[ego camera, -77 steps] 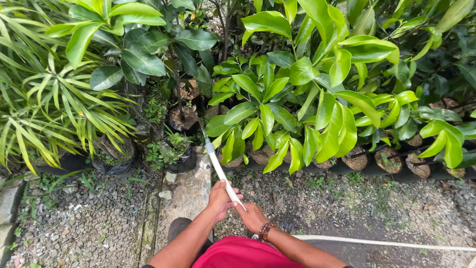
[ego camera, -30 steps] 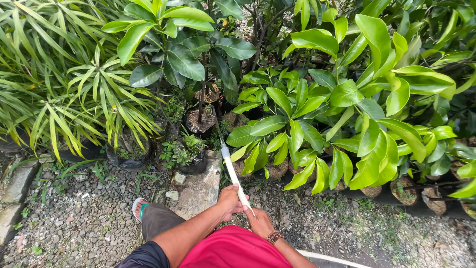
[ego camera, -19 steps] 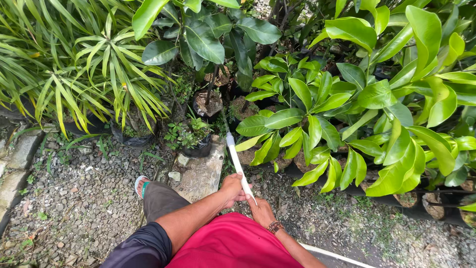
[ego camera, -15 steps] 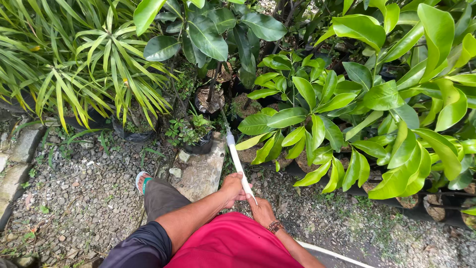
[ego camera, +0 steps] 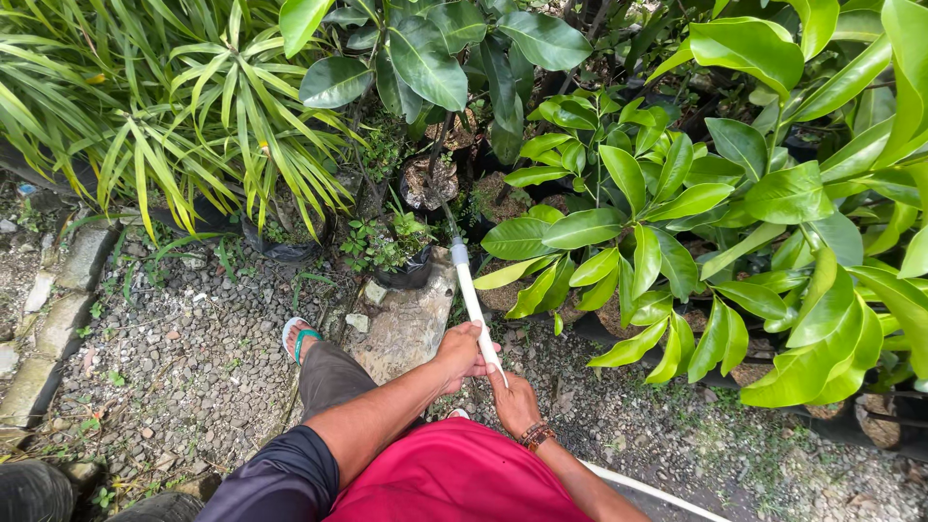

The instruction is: The person holds a white hose and waters rows of potted seedlings in an outdoor nursery, directing the water stream into the pots along the beds. They walk along the gravel path between plant rows, moving the hose from one group of pots to the next to wet the soil.

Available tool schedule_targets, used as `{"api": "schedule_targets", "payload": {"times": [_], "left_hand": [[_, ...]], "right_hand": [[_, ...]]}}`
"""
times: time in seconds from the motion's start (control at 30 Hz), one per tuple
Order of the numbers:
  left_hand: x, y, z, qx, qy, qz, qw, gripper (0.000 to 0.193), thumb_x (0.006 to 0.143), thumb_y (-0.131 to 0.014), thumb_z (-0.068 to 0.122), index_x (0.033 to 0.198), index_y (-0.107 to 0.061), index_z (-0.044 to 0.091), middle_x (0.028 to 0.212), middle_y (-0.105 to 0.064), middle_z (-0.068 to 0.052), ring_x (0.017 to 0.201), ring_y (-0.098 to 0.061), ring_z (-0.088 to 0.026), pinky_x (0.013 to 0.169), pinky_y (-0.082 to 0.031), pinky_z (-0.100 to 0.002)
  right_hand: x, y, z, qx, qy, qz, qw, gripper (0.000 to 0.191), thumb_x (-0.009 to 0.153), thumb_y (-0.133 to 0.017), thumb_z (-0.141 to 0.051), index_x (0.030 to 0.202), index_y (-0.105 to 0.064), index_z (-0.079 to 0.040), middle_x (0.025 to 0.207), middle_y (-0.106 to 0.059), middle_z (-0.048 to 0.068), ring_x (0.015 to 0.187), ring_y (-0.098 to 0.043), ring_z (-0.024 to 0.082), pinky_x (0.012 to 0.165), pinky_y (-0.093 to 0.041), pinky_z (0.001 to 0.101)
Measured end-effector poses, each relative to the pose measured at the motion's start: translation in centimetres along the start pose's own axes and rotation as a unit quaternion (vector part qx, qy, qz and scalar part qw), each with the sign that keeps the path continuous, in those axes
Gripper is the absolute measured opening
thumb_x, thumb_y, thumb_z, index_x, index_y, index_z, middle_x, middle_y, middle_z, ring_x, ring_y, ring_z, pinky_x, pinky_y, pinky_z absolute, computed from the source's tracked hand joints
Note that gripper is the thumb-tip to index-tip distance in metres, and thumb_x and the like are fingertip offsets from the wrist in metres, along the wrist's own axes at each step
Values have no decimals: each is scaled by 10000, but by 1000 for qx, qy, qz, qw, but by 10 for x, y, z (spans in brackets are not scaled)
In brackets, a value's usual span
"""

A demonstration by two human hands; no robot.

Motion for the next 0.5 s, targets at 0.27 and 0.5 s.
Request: {"api": "schedule_targets", "payload": {"times": [0.27, 0.5], "left_hand": [[1, -26, 35, -37, -90, -58, 994, 325, 1079, -446, 249, 1291, -554, 28, 1090, -714, -145, 848, -733, -231, 714, -637, -365], [-7, -32, 48, -31, -105, -59, 992, 332, 1076, -472, 189, 1334, -567, 4, 1118, -710, -146, 870, -712, -221, 740, -626, -354]], "right_hand": [[18, 25, -47, 11, 78, 95, 992, 586, 1034, -455, -511, 847, -701, -12, 551, -532, 118, 513, -484, 235, 526, -413, 422], [18, 34, -62, 4, 66, 95, 993, 564, 1021, -463, -514, 899, -729, -32, 558, -540, 128, 516, -494, 249, 525, -415, 424]]}}
Point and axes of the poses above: each hand's wrist, its own x-axis towards the middle knuckle, its own y-axis out of the back of the hand, z = x × y, the point moved 4 cm from there along x, towards the middle knuckle
